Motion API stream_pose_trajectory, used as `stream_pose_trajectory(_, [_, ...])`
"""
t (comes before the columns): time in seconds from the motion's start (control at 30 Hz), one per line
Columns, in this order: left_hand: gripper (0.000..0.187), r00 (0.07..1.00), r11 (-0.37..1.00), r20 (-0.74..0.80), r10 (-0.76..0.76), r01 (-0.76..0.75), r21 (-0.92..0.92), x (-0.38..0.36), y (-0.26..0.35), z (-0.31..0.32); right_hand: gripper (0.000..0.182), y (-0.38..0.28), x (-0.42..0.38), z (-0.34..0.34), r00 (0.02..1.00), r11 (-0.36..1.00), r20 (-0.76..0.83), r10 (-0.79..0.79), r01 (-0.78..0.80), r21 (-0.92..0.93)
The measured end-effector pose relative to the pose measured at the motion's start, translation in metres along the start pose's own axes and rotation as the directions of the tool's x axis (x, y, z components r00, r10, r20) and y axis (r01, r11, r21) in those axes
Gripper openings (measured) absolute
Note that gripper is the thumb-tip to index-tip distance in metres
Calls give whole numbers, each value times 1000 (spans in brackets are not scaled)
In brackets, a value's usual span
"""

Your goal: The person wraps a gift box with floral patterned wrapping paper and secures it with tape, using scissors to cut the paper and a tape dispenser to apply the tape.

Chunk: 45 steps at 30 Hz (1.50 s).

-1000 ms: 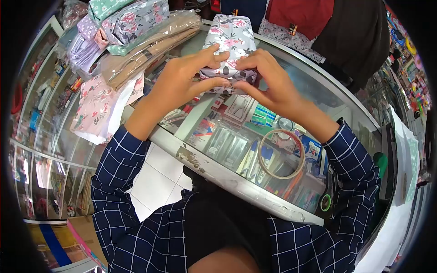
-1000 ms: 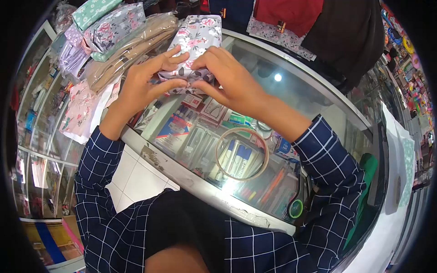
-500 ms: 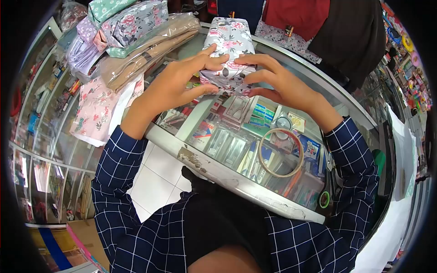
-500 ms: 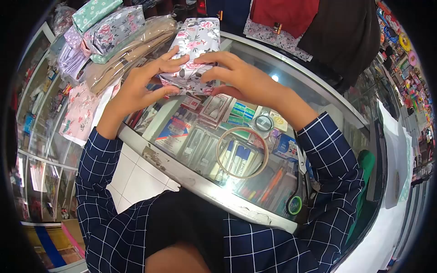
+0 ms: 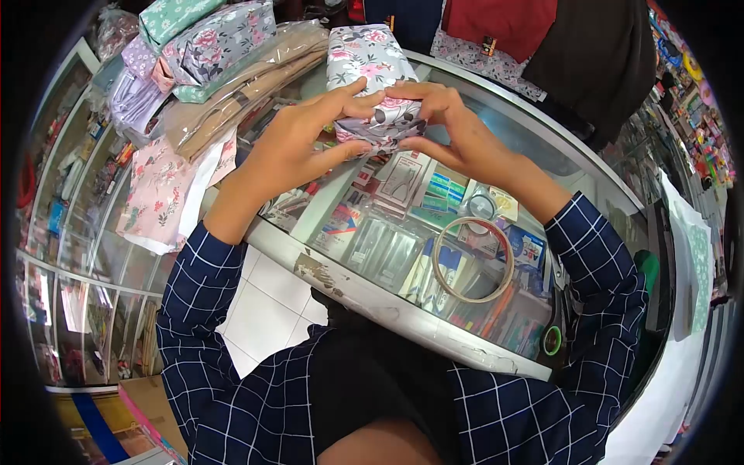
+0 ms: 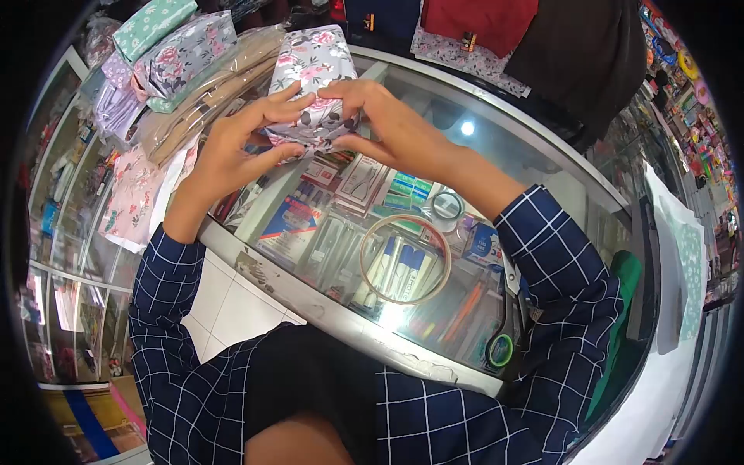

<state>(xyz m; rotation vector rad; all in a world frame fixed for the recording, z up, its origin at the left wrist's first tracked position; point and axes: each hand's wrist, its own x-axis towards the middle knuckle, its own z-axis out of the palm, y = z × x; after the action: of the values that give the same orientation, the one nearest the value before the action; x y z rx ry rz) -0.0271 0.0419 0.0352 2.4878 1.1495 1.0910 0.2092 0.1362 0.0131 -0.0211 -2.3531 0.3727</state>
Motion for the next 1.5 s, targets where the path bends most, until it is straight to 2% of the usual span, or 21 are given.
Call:
stream_pose_trajectory(0.1, [43,998,999,-49,-49,49,-16,1,0,4,49,-12,2,1,962,954,-61,267,-254,162])
stream_pose_trajectory(0.2, [45,987,987,-94,-130,138,85,3,14,4,49,-8,17,-6,979,977,18,205,-205,62])
stream_pose_trajectory(0.3, [42,977,987,-190,-101,122,103,4,10,13,40,-10,24,-11,951,939,74,299,-307,153])
stream_pose_trajectory(0.4, [40,963,987,-249,-105,131,93,6,12,18,39,-5,21,-5,964,953,3,265,-263,153])
stream_pose_trajectory(0.5, [39,959,992,-268,-95,115,58,6,7,23,36,-6,18,-4,973,973,31,230,-231,32])
stream_pose_trajectory(0.6, [38,949,989,-284,-140,147,1,5,8,25,34,-11,16,-1,981,978,-19,196,-196,-69])
stream_pose_trajectory(0.7, [37,944,983,-303,-126,161,92,7,13,24,33,-14,16,-1,986,974,-60,158,-165,-155])
stream_pose_trajectory(0.73, [36,946,981,-308,-106,150,126,7,14,25,33,-14,16,-1,986,978,-76,150,-159,-133])
stream_pose_trajectory(0.8, [35,947,972,-316,-52,120,199,5,13,26,33,-12,16,2,985,985,-113,130,-141,-96])
stream_pose_trajectory(0.9, [35,950,960,-291,115,-31,279,3,9,24,31,-8,15,-3,989,989,-25,147,-147,-21])
stream_pose_trajectory(1.0, [39,968,967,-210,137,-85,241,1,3,19,28,-3,14,-5,984,982,19,179,-180,51])
stream_pose_trajectory(1.1, [42,955,950,-184,231,-181,255,-3,-2,14,27,-1,16,-6,995,996,45,93,-93,-5])
stream_pose_trajectory(1.23, [47,976,976,-181,118,-81,200,-6,2,16,27,-5,15,-5,967,967,38,252,-253,27])
stream_pose_trajectory(1.33, [45,977,986,-213,32,4,169,-6,3,16,27,-8,18,-5,984,981,9,177,-176,-85])
stream_pose_trajectory(1.43, [42,969,991,-245,38,-4,136,-3,2,19,28,-9,19,-8,990,976,18,138,-133,-175])
stream_pose_trajectory(1.5, [42,973,995,-229,-28,48,84,-5,4,18,29,-4,25,-18,987,991,121,109,-98,-94])
